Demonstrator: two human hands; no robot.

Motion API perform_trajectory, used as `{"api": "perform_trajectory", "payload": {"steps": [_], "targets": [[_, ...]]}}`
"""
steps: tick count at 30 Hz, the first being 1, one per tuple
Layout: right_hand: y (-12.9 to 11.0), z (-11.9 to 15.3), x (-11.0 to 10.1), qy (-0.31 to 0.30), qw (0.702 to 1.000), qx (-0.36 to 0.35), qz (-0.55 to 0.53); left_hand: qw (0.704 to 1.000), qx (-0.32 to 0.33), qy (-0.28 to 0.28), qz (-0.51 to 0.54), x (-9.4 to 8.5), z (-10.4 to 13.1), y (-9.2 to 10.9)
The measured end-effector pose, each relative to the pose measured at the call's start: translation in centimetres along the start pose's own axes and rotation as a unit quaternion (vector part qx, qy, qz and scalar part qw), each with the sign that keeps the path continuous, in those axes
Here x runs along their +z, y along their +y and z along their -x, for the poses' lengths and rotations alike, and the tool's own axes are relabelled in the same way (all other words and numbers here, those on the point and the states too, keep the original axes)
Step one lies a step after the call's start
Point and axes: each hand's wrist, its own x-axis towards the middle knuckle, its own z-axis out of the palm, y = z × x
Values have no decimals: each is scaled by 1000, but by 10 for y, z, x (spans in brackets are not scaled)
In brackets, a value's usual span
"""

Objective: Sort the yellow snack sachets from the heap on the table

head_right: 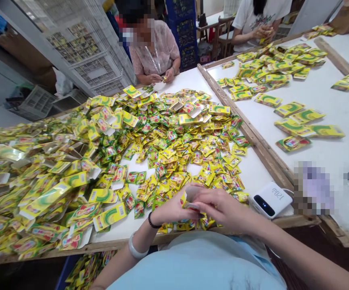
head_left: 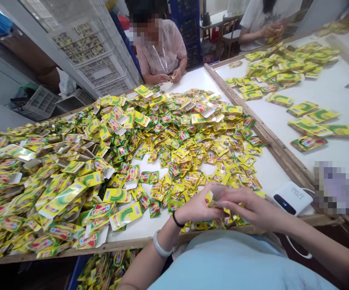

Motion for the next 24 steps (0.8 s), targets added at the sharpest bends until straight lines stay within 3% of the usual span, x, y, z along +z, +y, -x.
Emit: {"api": "perform_trajectory", "payload": {"steps": [3, 4, 6, 7, 8, 10, 11, 13, 15, 17, 21, 24], "targets": [[4, 6, 0, 1, 1000, 7, 18, 998, 43, 10, -36, 1, 0, 6], [8, 10, -8, 45, 998, 15, 37, 997, 57, 24, -56, -3, 0, 6], [24, 19, -37, 195, 972, 60, 118, 981, 85, 110, -137, -18, 1, -1], [35, 23, -54, 301, 931, 95, 184, 961, 94, 178, -192, -28, 1, -8], [46, 28, -70, 390, 871, 137, 265, 931, 96, 252, -247, -39, 1, -18], [68, 33, -92, 451, 785, 189, 379, 875, 70, 361, -316, -62, 0, -40], [78, 33, -96, 444, 780, 190, 398, 862, 49, 384, -327, -71, 0, -51], [95, 28, -86, 346, 842, 154, 384, 864, 21, 392, -316, -83, 1, -67], [110, 19, -62, 200, 912, 104, 342, 881, 23, 402, -249, -86, 4, -73], [122, 11, -38, 119, 944, 91, 295, 888, 31, 429, -162, -84, 9, -70], [126, 2, -22, 187, 950, 161, 192, 885, 26, 460, -66, -75, 18, -57], [101, -6, -26, 250, 946, 175, 105, 898, 35, 439, -6, -63, 15, -48]]}}
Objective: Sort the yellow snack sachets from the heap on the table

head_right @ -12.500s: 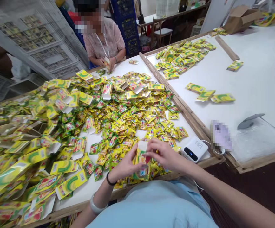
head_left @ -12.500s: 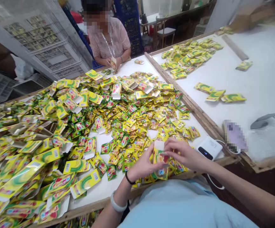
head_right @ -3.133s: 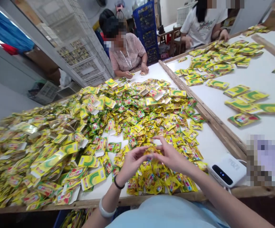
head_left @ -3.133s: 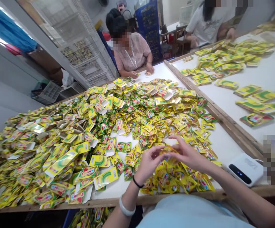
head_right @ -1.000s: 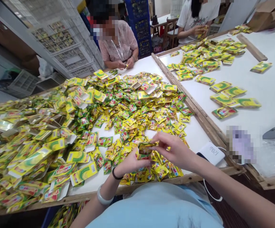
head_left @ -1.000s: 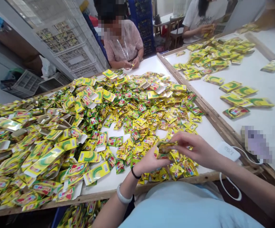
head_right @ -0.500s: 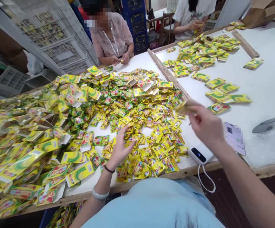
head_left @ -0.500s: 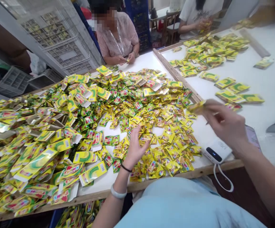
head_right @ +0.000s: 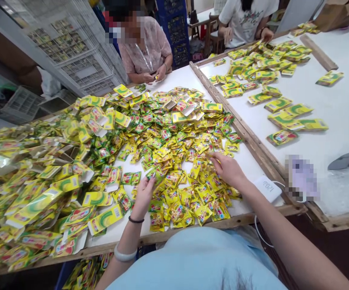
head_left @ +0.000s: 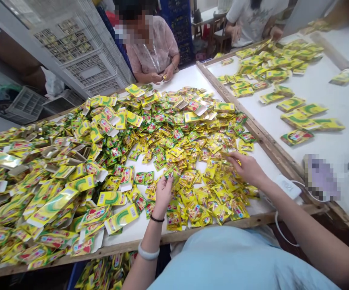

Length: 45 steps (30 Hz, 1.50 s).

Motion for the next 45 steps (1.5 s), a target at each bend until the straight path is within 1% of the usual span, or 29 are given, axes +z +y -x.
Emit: {"api": "perform_trajectory", "payload": {"steps": [2, 5, 7, 9, 11, 14, 16, 18, 20, 21, 22, 23, 24, 26, 28, 29, 30, 32, 33, 34, 35, 37, 38, 39, 40, 42, 43, 44, 45], "targets": [[-29, 1, 1, -1, 993, 5, -120, 997, -20, -37, 60, 14, 5, 7], [-67, 3, 15, -69, 956, -4, -284, 979, -69, -100, 166, 35, 12, 21], [-80, 3, 26, -95, 939, 3, -330, 961, -93, -135, 222, 43, 17, 30], [-83, 4, 33, -96, 944, 8, -316, 958, -89, -145, 233, 47, 20, 35], [-83, 5, 37, -93, 941, 20, -323, 968, -68, -127, 207, 48, 24, 37], [-82, 7, 41, -111, 908, 74, -397, 983, -19, -92, 159, 51, 32, 39], [-81, 8, 45, -156, 886, 100, -426, 988, 33, -84, 123, 54, 36, 39], [-79, 9, 48, -218, 874, 100, -423, 991, 91, -83, 46, 53, 38, 39], [-74, 11, 49, -247, 881, 91, -392, 985, 142, -72, -61, 39, 33, 35], [-71, 12, 48, -243, 892, 90, -370, 978, 158, -49, -125, 26, 27, 32], [-67, 12, 46, -229, 904, 92, -349, 968, 163, -15, -192, 9, 20, 27], [-63, 13, 43, -210, 915, 94, -331, 950, 154, 46, -267, -11, 10, 21], [-59, 13, 39, -192, 922, 97, -322, 921, 118, 127, -350, -34, -1, 14], [-52, 13, 31, -168, 925, 110, -322, 842, -17, 240, -483, -80, -21, 0], [-48, 14, 26, -162, 921, 124, -331, 817, -69, 279, -500, -115, -35, -10], [-48, 15, 24, -163, 918, 130, -337, 811, -83, 283, -505, -125, -38, -11], [-48, 15, 24, -166, 914, 133, -346, 813, -77, 278, -507, -129, -39, -10], [-52, 16, 26, -172, 904, 135, -367, 825, -18, 245, -509, -121, -32, 1], [-55, 16, 27, -173, 898, 136, -381, 841, 34, 206, -500, -110, -25, 10], [-58, 15, 28, -171, 891, 137, -398, 858, 97, 152, -482, -97, -17, 21], [-61, 14, 29, -168, 883, 138, -416, 877, 157, 72, -449, -82, -8, 33], [-67, 11, 30, -173, 860, 142, -458, 893, 219, -93, -381, -54, 9, 55], [-69, 11, 30, -177, 843, 148, -486, 898, 234, -144, -344, -42, 14, 64], [-72, 10, 29, -176, 824, 156, -515, 907, 249, -162, -299, -31, 18, 69], [-74, 11, 28, -173, 805, 165, -543, 921, 265, -149, -243, -20, 20, 71], [-79, 14, 27, -152, 774, 178, -589, 949, 283, -80, -113, -2, 19, 67], [-81, 16, 28, -143, 764, 180, -603, 957, 281, -56, -55, 7, 18, 63], [-83, 19, 28, -144, 759, 180, -610, 962, 268, -54, -10, 15, 18, 60], [-84, 22, 29, -153, 755, 178, -612, 966, 249, -70, 20, 23, 18, 57]]}}
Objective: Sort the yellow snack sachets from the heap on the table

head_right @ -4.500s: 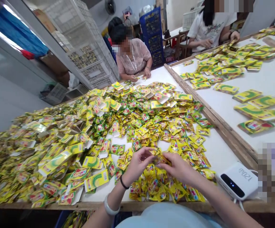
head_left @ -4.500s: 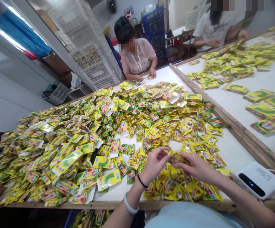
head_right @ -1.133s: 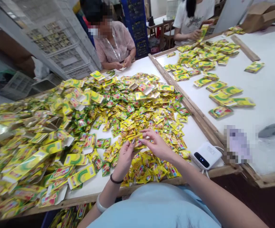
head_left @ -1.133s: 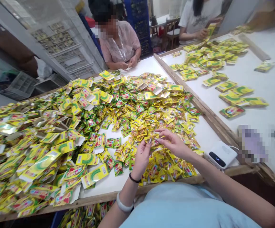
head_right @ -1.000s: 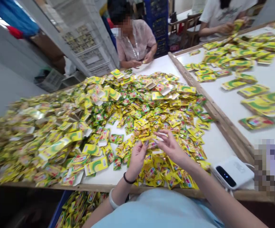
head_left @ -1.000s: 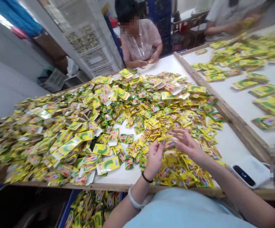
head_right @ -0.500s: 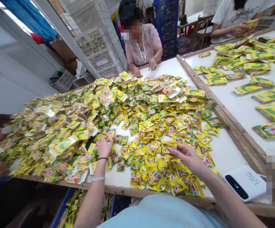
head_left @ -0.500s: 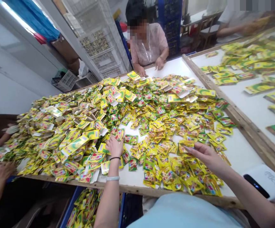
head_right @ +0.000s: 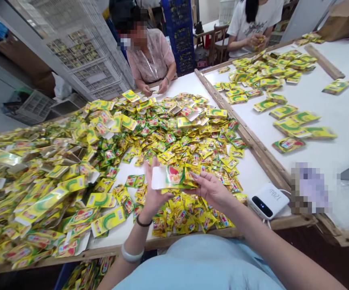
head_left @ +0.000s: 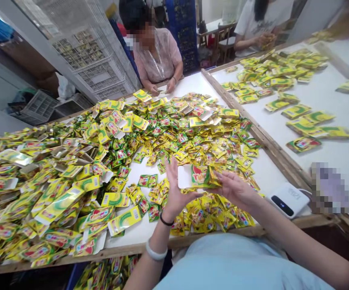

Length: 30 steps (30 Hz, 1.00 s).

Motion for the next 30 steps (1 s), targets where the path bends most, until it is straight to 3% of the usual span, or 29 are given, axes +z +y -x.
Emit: {"api": "perform_trajectory", "payload": {"steps": [3, 7, 9, 12, 14, 17, 20, 22, 24, 28, 30], "targets": [[2, 6, -3, -5, 999, 9, 52, 995, -58, -23, 74, 18, 2, 3], [-20, 13, -12, 71, 982, -55, 168, 978, -130, 26, 163, 22, 0, 14], [-37, 15, -9, 69, 978, -99, 172, 969, -185, -18, 165, 22, -1, 14], [-56, 14, 9, 18, 963, -167, 212, 954, -238, -102, 153, 26, -2, 13], [-61, 10, 21, -17, 930, -224, 292, 950, -245, -128, 148, 28, -1, 14], [-63, 8, 31, -90, 833, -277, 470, 954, -227, -168, 104, 26, 2, 18], [-60, 13, 32, -169, 741, -233, 607, 960, -187, -201, 51, 23, 8, 20], [-56, 18, 30, -194, 712, -202, 644, 962, -170, -213, 35, 21, 11, 19], [-52, 21, 25, -185, 727, -190, 634, 955, -182, -230, 44, 20, 14, 16], [-44, 24, 11, -109, 807, -195, 546, 910, -273, -288, 121, 14, 14, 6], [-35, 26, 8, -116, 807, -212, 538, 895, -290, -306, 144, 14, 15, 3]]}}
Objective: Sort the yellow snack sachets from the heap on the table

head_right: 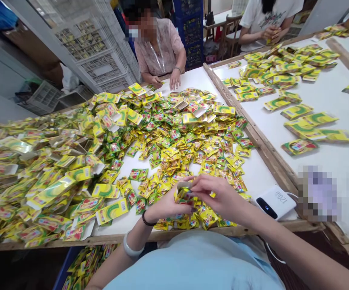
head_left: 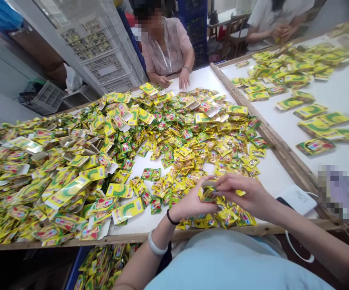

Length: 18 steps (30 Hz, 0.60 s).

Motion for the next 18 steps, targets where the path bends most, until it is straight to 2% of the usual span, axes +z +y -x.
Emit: {"api": "perform_trajectory", "payload": {"steps": [3, 5, 7, 8, 9, 10, 11, 12, 13, 14, 15, 16, 18], "targets": [[1, 8, 15, -53, 998, -10, 18, 1000, 12, -13, -21, 5, -1, 0], [2, 13, 17, -60, 998, -4, 23, 999, 18, -18, -47, 6, -1, 2], [10, 20, 2, 6, 999, 7, 50, 995, 35, -3, -94, -3, 0, 2], [16, 24, -11, 71, 993, 21, 89, 989, 47, 33, -136, -14, 0, 1], [24, 28, -27, 147, 977, 44, 146, 975, 57, 90, -193, -27, 2, -2], [33, 33, -45, 228, 945, 75, 221, 948, 60, 167, -263, -43, 4, -7], [43, 38, -62, 303, 893, 112, 313, 905, 49, 265, -329, -61, 6, -13], [53, 42, -77, 342, 839, 152, 394, 852, 27, 345, -393, -79, 9, -22], [62, 45, -87, 356, 797, 184, 452, 800, -13, 405, -442, -96, 13, -31], [70, 47, -91, 345, 770, 213, 493, 757, -64, 451, -468, -110, 16, -40], [77, 48, -90, 313, 762, 239, 515, 735, -97, 475, -474, -120, 19, -49], [83, 47, -84, 268, 764, 263, 524, 723, -114, 488, -475, -128, 22, -56], [93, 43, -61, 169, 774, 314, 523, 726, -113, 495, -465, -134, 27, -65]]}}
